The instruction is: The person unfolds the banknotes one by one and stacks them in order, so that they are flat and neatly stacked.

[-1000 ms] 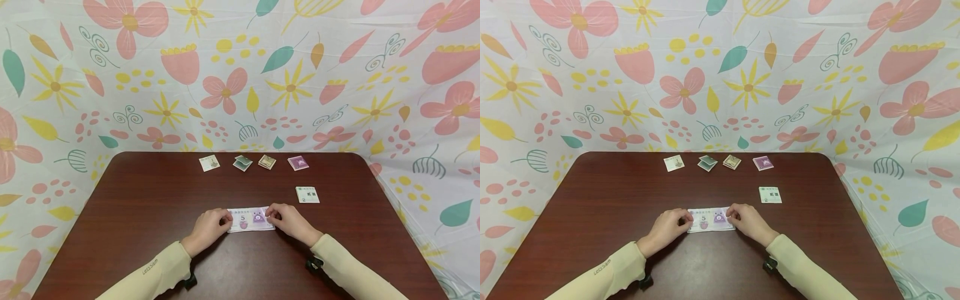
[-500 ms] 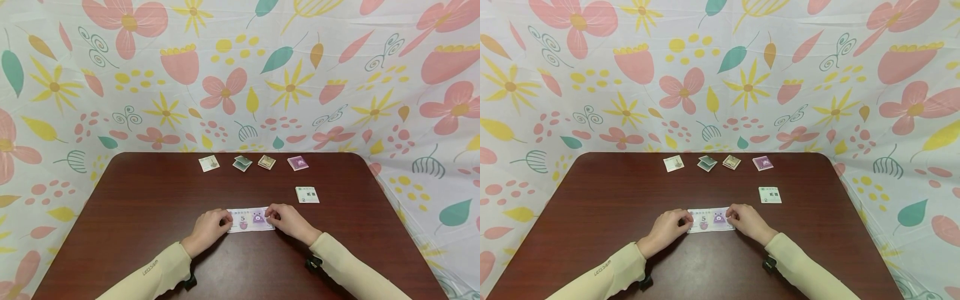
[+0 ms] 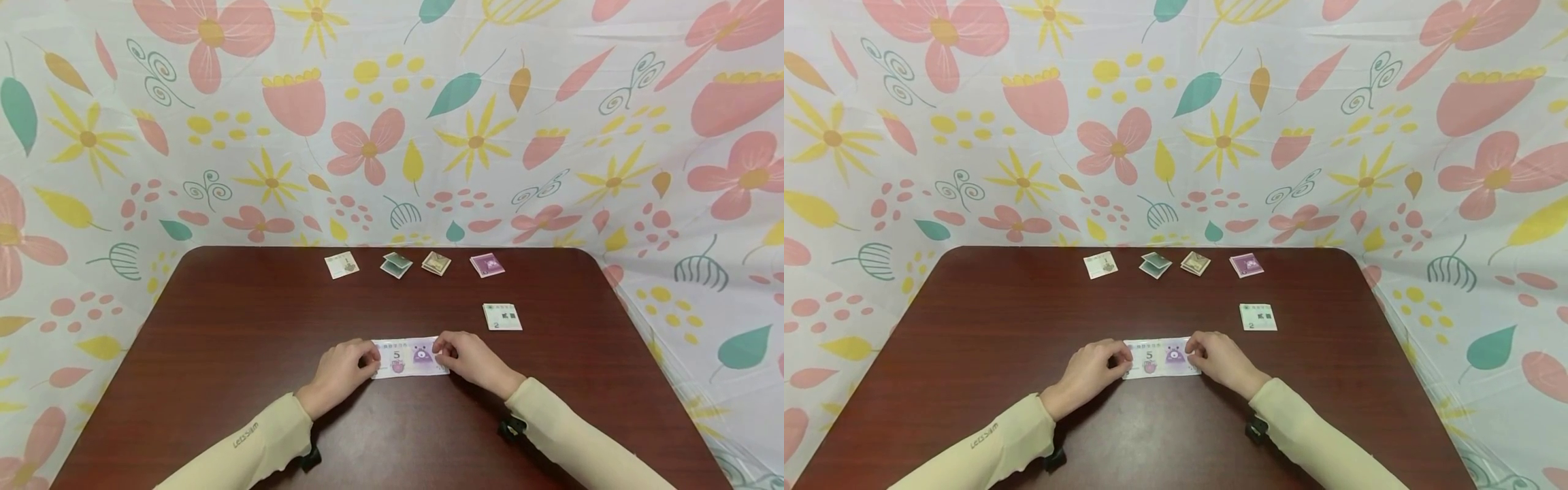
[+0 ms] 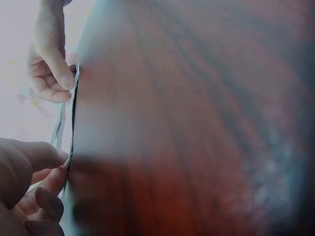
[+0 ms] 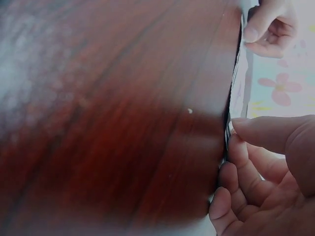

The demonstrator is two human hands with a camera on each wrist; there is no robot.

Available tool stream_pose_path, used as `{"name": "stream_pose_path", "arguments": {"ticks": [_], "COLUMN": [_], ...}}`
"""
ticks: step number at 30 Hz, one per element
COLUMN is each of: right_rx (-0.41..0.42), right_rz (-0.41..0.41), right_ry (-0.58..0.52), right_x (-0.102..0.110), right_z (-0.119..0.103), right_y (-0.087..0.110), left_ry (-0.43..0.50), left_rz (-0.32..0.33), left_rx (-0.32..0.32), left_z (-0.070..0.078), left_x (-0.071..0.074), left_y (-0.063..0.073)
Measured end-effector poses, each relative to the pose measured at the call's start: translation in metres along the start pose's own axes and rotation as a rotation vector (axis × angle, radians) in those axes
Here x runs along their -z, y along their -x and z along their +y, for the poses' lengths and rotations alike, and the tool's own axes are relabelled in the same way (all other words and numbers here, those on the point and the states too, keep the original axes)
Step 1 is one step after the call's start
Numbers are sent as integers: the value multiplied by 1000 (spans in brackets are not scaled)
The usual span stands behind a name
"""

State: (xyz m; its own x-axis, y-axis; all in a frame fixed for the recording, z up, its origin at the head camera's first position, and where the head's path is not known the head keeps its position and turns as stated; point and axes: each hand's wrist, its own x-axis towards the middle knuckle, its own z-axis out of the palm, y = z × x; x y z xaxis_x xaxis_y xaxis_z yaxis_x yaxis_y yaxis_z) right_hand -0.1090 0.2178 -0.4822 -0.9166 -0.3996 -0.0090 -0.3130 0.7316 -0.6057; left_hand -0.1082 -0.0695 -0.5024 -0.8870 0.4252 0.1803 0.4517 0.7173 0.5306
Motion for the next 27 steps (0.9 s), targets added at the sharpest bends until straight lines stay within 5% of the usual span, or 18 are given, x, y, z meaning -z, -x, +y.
{"name": "stream_pose_path", "arguments": {"ticks": [27], "right_rx": [24], "right_rz": [50], "right_ry": [25], "right_x": [13], "right_z": [14], "right_y": [8], "left_ry": [17], "left_rz": [-9], "left_rx": [13], "left_z": [0], "left_x": [0], "left_y": [2]}}
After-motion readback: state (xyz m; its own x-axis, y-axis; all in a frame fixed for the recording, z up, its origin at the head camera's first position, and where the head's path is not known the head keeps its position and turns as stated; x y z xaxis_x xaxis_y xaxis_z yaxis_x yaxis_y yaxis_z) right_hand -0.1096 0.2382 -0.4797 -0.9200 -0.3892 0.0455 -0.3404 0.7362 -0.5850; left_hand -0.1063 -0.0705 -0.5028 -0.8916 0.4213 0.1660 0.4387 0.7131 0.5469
